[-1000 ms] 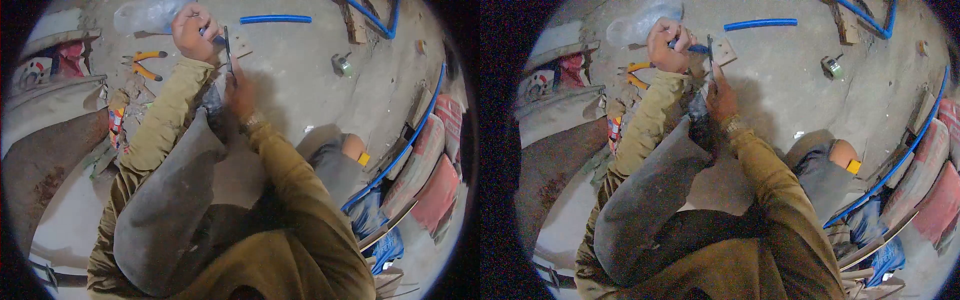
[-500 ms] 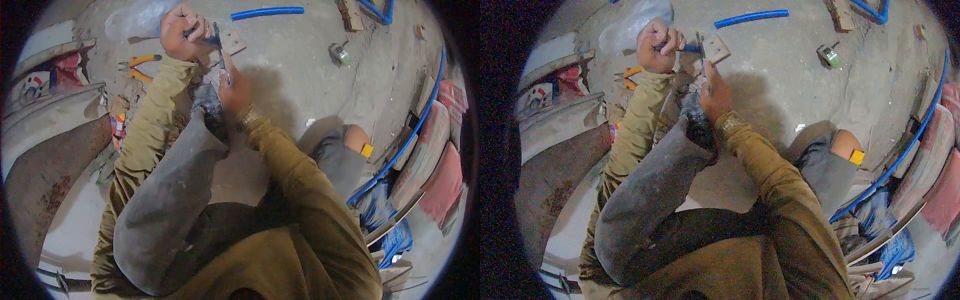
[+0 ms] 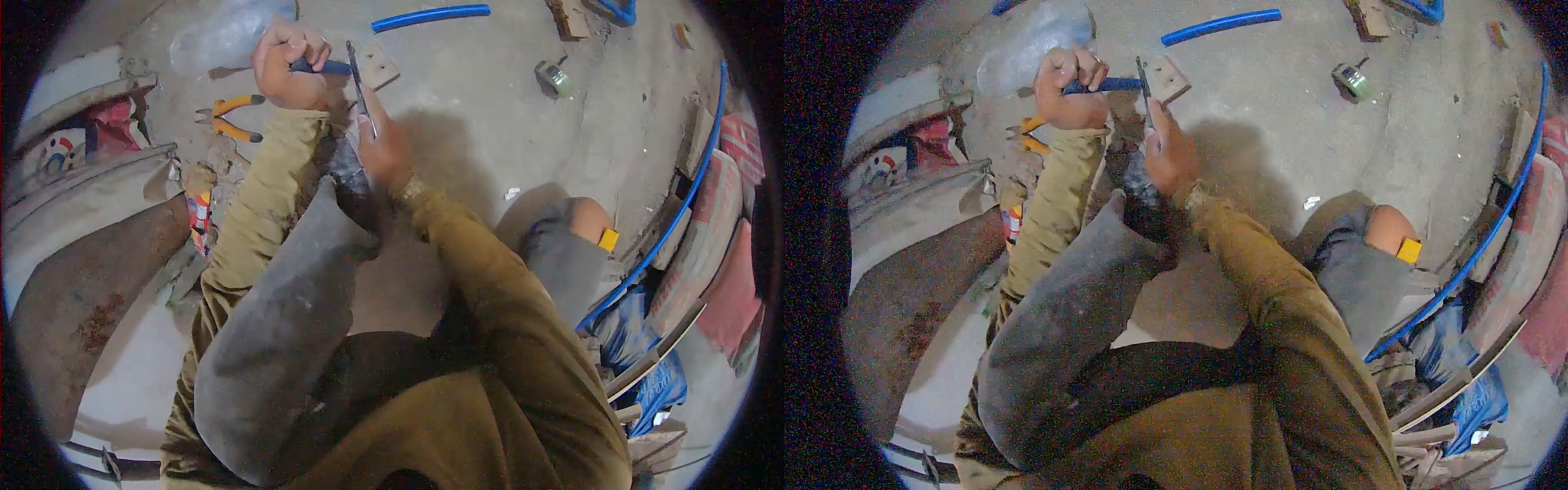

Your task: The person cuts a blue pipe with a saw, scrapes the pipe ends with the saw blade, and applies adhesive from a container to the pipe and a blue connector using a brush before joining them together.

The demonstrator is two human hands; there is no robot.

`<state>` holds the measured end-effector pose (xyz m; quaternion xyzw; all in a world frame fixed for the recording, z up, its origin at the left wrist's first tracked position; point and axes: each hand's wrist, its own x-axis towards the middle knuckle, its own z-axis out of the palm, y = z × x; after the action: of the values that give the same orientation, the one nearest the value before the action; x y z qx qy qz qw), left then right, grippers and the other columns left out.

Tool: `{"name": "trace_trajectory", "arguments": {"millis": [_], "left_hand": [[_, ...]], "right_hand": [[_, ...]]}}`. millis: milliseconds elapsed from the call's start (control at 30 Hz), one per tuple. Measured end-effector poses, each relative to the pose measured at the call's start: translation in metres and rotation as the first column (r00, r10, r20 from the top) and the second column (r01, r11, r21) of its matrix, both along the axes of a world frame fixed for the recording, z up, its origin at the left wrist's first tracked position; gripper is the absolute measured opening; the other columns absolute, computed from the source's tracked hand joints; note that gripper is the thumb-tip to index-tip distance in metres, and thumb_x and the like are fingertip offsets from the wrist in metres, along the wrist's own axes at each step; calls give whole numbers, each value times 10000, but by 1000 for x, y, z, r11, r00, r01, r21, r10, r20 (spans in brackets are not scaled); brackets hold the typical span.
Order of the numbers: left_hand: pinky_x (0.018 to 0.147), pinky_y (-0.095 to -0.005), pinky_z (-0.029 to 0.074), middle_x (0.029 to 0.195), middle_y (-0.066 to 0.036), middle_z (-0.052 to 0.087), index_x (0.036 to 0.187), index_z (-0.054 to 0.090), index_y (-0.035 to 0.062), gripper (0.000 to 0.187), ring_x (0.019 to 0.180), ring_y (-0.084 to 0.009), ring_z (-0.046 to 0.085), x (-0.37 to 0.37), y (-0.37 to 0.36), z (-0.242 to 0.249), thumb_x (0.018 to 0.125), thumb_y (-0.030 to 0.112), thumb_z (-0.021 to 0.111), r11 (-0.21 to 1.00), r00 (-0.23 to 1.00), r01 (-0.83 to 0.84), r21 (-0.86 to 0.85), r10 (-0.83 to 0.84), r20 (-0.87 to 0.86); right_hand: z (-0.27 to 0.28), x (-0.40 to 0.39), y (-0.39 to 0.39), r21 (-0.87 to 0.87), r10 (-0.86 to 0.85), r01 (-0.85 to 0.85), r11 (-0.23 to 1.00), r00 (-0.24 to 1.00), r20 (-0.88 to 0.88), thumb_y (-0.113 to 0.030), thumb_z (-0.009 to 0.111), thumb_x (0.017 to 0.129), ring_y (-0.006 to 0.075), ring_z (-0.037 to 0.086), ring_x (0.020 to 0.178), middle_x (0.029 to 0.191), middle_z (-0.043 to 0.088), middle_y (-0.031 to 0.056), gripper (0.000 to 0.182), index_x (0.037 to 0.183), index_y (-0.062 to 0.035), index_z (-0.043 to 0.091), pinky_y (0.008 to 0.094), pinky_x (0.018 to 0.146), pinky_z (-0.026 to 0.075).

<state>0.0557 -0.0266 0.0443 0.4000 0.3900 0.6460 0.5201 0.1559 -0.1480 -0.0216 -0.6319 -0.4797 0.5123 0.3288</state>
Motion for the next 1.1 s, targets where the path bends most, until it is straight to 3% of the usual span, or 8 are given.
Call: {"name": "trace_trajectory", "arguments": {"millis": [133,433,567,733,867,933,1033,1100], "left_hand": [[467,-278,340,557,-109,448,665,435,19,156,497,-156,374,7,3,-8,715,160,482,983,980,-183,11,182,79],[484,-269,294,576,-85,401,691,364,94,159,522,-134,305,3,1,-8,790,176,458,995,996,82,58,-80,-35],[483,-277,288,562,-75,393,684,376,97,175,507,-130,295,-5,0,-8,813,186,452,973,973,231,16,-230,-27],[490,-288,288,564,-59,388,694,392,97,166,494,-132,293,-11,7,-8,818,178,467,953,953,303,19,-302,-24],[493,-290,290,568,-59,391,715,403,87,158,490,-137,311,-16,7,-13,815,171,492,943,943,331,26,-332,24],[493,-295,293,569,-61,392,724,411,79,151,490,-141,321,-13,5,-8,809,166,500,937,937,347,27,-348,14],[497,-299,307,572,-64,394,727,409,79,134,493,-143,326,-1,7,0,799,155,492,985,984,167,30,-165,-73],[501,-304,320,569,-65,395,727,411,88,114,484,-145,327,-3,16,-7,793,153,476,981,983,173,91,-177,41]], "right_hand": [[-14,-7,1,62,-63,67,996,995,-72,-76,516,919,409,508,1243,1374,500,251,519,1427,-57,415,437,1023,422],[-10,-6,2,64,-108,115,991,988,-110,-55,546,900,418,514,1237,1346,515,273,520,1410,-48,442,426,1004,435],[7,-10,-4,-103,-152,143,984,985,-84,-49,550,892,420,524,1226,1343,517,275,527,1408,-34,441,422,997,445],[-16,-7,-4,166,-101,123,978,985,-137,-42,555,888,423,531,1214,1335,527,271,515,1392,-19,454,423,997,447],[-39,-6,4,261,-109,150,954,980,-165,-40,557,886,415,532,1219,1332,528,273,510,1387,-23,463,427,1001,444],[-22,1,5,161,-81,99,982,990,-119,-40,553,887,414,528,1223,1337,527,266,515,1392,-31,458,426,1003,442],[-3,4,5,91,-61,67,994,996,-71,-38,549,886,412,527,1223,1344,529,249,527,1403,-44,448,427,1001,443],[3,5,12,81,-49,52,995,998,-39,-40,547,885,411,524,1224,1348,530,240,537,1411,-56,439,428,1001,442]]}}
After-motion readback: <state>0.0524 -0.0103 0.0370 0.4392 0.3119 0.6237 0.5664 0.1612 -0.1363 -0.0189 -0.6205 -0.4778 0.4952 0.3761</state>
